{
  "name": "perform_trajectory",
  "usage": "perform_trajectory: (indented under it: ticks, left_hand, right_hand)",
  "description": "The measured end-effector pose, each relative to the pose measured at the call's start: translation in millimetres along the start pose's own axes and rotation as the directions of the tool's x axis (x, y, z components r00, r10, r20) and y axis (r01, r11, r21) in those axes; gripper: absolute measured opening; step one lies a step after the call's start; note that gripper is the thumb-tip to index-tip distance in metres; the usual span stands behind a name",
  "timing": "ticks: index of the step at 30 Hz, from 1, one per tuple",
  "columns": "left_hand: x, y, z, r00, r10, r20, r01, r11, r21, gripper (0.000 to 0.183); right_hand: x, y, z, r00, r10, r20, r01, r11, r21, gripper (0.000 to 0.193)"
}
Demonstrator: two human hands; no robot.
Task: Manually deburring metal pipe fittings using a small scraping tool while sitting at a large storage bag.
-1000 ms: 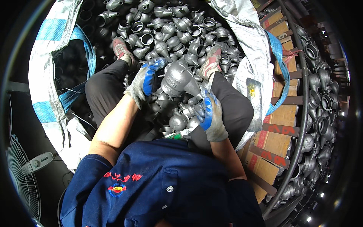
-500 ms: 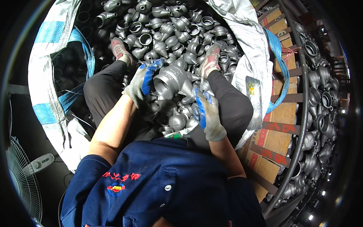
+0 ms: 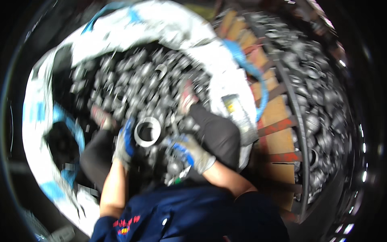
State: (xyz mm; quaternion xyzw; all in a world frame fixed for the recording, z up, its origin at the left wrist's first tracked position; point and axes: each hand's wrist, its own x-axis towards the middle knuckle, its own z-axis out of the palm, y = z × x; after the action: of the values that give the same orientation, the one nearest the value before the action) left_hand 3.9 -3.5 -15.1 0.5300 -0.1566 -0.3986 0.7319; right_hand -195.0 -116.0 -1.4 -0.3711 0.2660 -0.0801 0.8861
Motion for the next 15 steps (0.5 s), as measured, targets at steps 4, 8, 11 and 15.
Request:
perform_trajectory:
  ticks: [4, 8, 11, 15]
  left_hand:
    - [-7.4, 4.5, 4.5, 0.929, -0.361, -0.079, 0.343, 0.922, -0.18, 0.03]
    - [-5.3, 7.4, 7.1, 0.961, -0.27, 0.057, 0.276, 0.953, -0.127, 0.04]
    - [-9.3, 6.7, 2.5, 0.953, -0.293, 0.074, 0.301, 0.942, -0.148, 0.041]
    - [-9.4, 0.2, -6.4, 0.929, -0.36, 0.078, 0.368, 0.922, -0.119, 0.044]
  right_hand:
    - [-2.6, -12.5, -16.5, 0.99, 0.135, 0.028, -0.137, 0.959, 0.248, 0.029]
    - [-1.7, -55.9, -46.9, 0.997, -0.08, -0.009, 0.08, 0.97, 0.228, 0.027]
    - [-23.8, -130.6, -61.5, 0.972, -0.226, -0.069, 0.231, 0.846, 0.481, 0.026]
    - [-26.0, -268.0, -108.1, 0.825, -0.562, -0.053, 0.559, 0.801, 0.215, 0.025]
